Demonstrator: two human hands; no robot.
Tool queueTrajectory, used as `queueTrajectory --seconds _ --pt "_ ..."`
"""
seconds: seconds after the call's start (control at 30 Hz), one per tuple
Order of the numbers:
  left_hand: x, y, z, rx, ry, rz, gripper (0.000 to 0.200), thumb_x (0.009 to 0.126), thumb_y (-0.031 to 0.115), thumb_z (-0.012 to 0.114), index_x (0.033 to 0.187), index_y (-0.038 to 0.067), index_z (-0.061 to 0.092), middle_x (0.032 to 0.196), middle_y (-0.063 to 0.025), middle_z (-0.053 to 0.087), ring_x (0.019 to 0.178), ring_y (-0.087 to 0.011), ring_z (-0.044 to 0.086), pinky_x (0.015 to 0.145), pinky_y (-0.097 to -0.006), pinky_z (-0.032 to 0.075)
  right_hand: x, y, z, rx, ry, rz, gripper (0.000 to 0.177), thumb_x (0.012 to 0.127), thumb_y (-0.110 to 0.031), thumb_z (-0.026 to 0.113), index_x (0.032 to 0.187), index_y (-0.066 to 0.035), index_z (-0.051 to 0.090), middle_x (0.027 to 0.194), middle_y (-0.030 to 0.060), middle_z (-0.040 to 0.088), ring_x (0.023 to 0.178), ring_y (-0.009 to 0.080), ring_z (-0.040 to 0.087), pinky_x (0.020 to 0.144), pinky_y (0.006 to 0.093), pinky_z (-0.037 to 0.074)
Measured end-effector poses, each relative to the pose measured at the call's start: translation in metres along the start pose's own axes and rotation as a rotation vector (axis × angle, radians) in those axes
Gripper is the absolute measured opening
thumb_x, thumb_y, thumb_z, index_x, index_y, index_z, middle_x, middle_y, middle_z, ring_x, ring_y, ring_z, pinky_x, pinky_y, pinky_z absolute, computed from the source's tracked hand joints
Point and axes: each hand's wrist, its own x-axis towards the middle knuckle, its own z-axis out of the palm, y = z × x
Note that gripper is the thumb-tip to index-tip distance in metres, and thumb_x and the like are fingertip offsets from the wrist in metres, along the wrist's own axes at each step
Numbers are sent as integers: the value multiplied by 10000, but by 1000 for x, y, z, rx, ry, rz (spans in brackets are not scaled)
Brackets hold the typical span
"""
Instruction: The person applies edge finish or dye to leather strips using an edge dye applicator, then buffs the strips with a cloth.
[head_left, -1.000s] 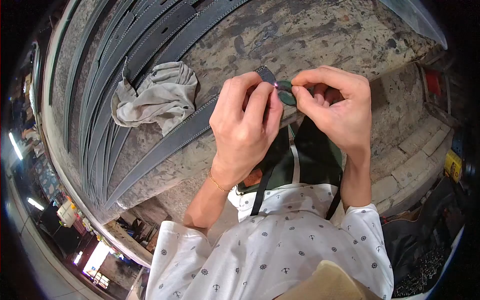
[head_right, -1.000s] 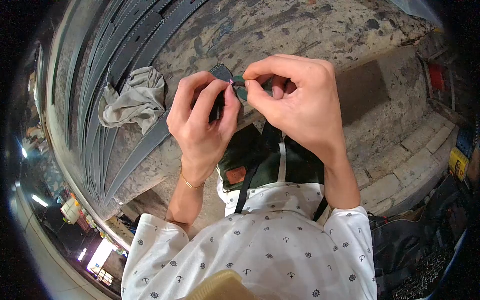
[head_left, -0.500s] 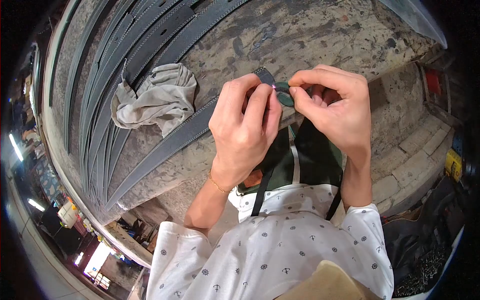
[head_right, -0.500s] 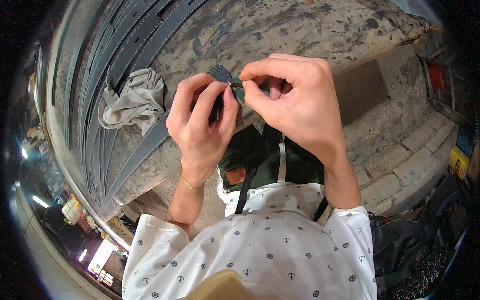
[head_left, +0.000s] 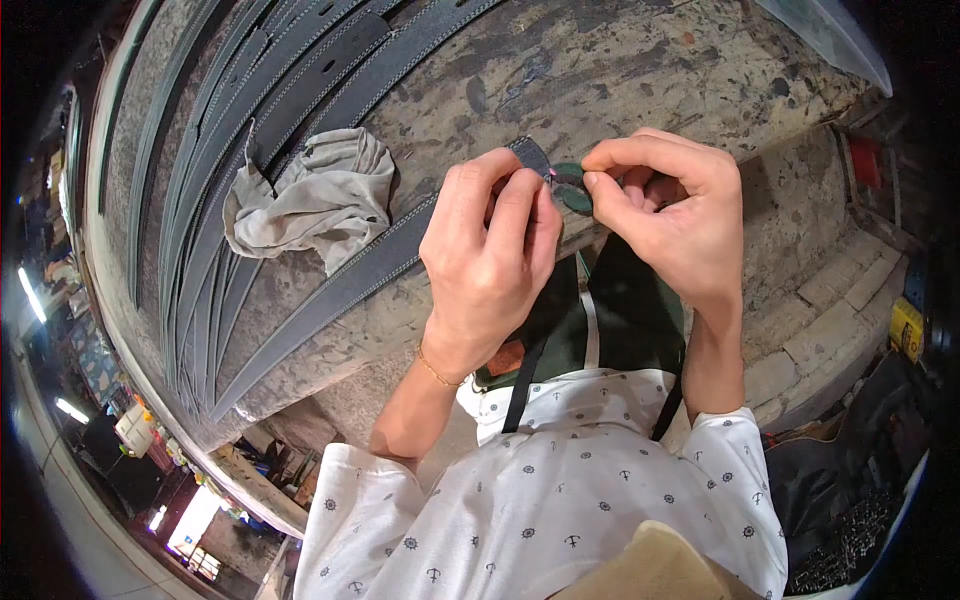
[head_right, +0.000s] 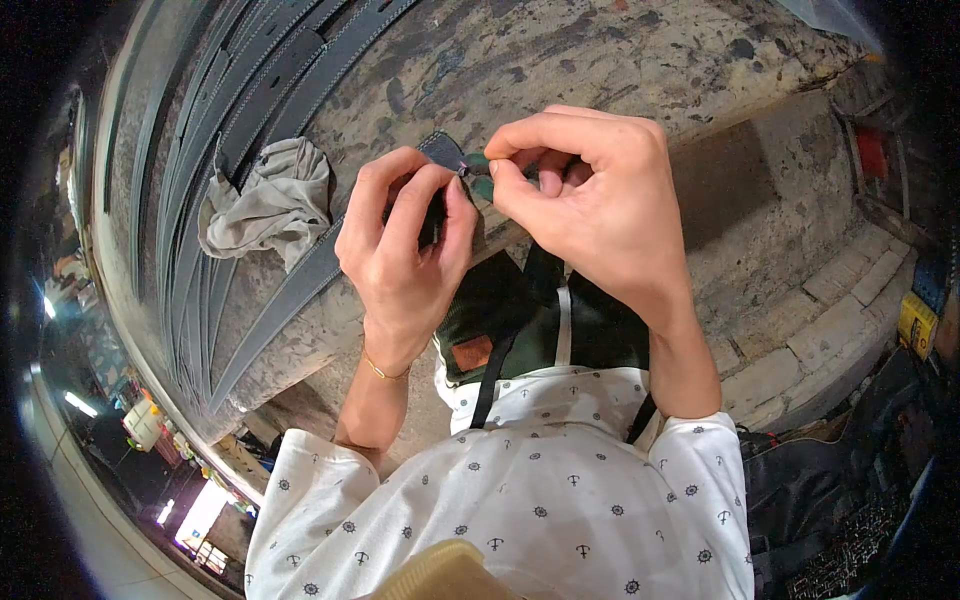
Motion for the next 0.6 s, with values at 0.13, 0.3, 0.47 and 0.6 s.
queueTrajectory --seconds 0.13,0.3,0.47,0.6 --pt "0 -1 0 -7 23 0 196 720 -66 752 892 -5 682 921 -107 644 755 -247 670 674 -321 550 1 0 -1 -13 -12 -12 87 761 20 720 849 16 726 722 30 661 602 55 530 537 210 423" --pt "1 8 -1 -158 220 -307 164 760 -70 709 907 0 687 1073 -144 573 825 -211 637 678 -313 538 -1 3 -2 65 33 48 84 786 32 709 869 34 725 737 11 665 639 28 528 551 189 410" --pt "-1 0 -6 37 109 -53 233 738 -7 796 954 31 717 1088 -128 534 888 -230 575 694 -318 493 -2 1 -6 154 42 114 106 820 36 705 924 47 725 767 -10 666 682 8 543 573 164 415" --pt "3 3 -3 52 26 -22 283 668 23 821 927 75 722 1023 -89 563 833 -248 502 733 -355 442 -2 4 -7 190 32 83 114 828 44 706 941 50 722 775 -13 666 697 8 554 584 157 424"
